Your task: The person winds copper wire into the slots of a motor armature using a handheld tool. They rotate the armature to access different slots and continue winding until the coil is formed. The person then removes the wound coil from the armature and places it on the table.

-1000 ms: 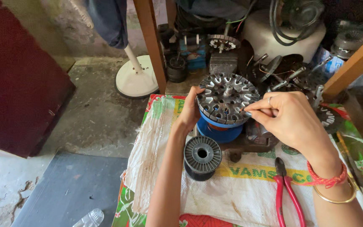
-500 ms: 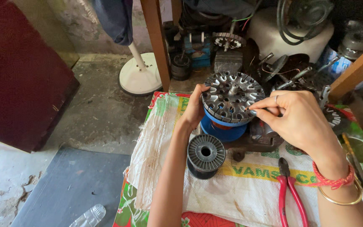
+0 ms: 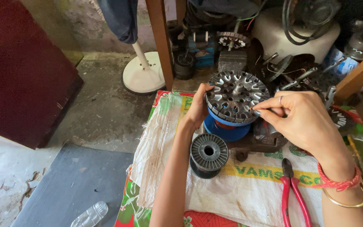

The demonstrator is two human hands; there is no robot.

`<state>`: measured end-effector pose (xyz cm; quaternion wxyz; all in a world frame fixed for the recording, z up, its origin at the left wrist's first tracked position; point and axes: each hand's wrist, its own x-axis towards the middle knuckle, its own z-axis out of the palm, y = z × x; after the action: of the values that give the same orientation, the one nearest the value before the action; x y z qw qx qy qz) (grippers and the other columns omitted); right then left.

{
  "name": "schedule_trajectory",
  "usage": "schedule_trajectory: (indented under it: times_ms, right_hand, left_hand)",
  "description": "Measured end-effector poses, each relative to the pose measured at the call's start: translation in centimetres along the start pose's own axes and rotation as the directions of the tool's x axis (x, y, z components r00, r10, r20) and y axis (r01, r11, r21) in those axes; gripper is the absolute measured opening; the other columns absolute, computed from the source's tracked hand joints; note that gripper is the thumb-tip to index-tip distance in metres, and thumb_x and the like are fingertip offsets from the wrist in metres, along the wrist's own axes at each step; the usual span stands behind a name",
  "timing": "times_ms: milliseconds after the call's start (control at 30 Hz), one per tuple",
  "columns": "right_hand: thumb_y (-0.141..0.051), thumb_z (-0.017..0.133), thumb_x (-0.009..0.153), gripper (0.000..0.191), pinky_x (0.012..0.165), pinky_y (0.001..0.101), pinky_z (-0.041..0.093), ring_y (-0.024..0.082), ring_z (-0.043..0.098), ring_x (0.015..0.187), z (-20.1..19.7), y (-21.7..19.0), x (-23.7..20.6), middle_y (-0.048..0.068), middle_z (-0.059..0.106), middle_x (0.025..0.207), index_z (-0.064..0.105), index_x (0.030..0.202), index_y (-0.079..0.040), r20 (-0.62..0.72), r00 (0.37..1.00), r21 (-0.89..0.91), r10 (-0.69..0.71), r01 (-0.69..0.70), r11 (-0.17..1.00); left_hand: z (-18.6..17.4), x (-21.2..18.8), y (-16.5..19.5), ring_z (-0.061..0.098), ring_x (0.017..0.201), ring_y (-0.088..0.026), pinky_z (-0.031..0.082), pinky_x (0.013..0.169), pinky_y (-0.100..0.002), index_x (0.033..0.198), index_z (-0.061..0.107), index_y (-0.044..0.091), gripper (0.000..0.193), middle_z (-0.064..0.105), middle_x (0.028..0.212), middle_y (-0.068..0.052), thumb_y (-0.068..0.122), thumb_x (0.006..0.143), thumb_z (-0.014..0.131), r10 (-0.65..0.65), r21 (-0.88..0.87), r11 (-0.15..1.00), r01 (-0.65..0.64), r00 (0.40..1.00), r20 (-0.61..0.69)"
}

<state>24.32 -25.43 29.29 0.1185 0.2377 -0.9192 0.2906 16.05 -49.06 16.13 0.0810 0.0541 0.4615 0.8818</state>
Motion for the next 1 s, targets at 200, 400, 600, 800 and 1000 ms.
schedule_trajectory:
  times_ms: [200, 400, 600, 800, 1000]
  right_hand:
    - [-0.011, 0.078, 0.079, 0.021, 0.045, 0.0333, 0.039, 0.015, 0.045, 0.045, 0.1, 0.9, -0.2, 0.01, 0.058, 0.057, 0.082, 0.1, -0.012, 0.03, 0.999, -0.002, 0.014, -0.014, 1.0]
    - [-0.015, 0.082, 0.079, 0.018, 0.044, 0.033, 0.037, 0.011, 0.043, 0.045, 0.5, 3.1, -0.5, 0.007, 0.057, 0.051, 0.082, 0.097, -0.011, 0.102, 0.994, 0.029, 0.034, -0.037, 0.999]
    - [-0.011, 0.081, 0.076, 0.019, 0.043, 0.0337, 0.034, 0.01, 0.04, 0.045, 0.4, 5.0, -1.0, 0.008, 0.058, 0.051, 0.083, 0.095, -0.01, 0.122, 0.993, 0.05, -0.003, -0.003, 0.999]
    - [-0.014, 0.084, 0.077, 0.014, 0.043, 0.0344, 0.033, 0.011, 0.039, 0.045, -0.8, 4.4, -2.1, 0.009, 0.064, 0.049, 0.084, 0.091, -0.01, 0.153, 0.982, 0.016, 0.115, -0.118, 0.993]
    - [-0.014, 0.084, 0.077, 0.016, 0.044, 0.0334, 0.035, 0.011, 0.042, 0.044, -1.1, 5.5, -2.2, 0.01, 0.062, 0.049, 0.084, 0.093, -0.012, 0.096, 0.99, -0.019, 0.099, -0.098, 0.995]
  left_hand:
    - [0.3, 0.4, -0.9, 0.065, 0.104, -0.023, 0.048, 0.099, -0.038, 0.118, 0.065, 0.006, 0.054, 0.071, 0.114, -0.01, 0.051, 0.091, 0.054, -0.014, -0.002, 1.0, 0.014, 1.0, 0.005]
    - [0.1, 1.4, -2.6, 0.064, 0.105, -0.023, 0.047, 0.1, -0.038, 0.118, 0.065, 0.006, 0.052, 0.071, 0.115, -0.01, 0.05, 0.093, 0.054, -0.001, -0.018, 1.0, 0.002, 1.0, 0.018]
    - [0.7, 1.8, -4.7, 0.064, 0.102, -0.022, 0.048, 0.097, -0.037, 0.116, 0.065, 0.007, 0.051, 0.071, 0.112, -0.009, 0.05, 0.092, 0.054, -0.012, -0.002, 1.0, 0.012, 1.0, 0.0]
    - [0.8, 1.0, -4.7, 0.064, 0.102, -0.022, 0.048, 0.097, -0.037, 0.116, 0.064, 0.007, 0.051, 0.071, 0.112, -0.008, 0.05, 0.091, 0.055, -0.009, -0.011, 1.0, 0.009, 1.0, -0.009]
    - [1.3, 1.5, -5.5, 0.064, 0.106, -0.023, 0.047, 0.1, -0.038, 0.119, 0.065, 0.006, 0.053, 0.07, 0.116, -0.009, 0.05, 0.091, 0.056, -0.007, -0.029, 1.0, 0.008, 1.0, 0.022]
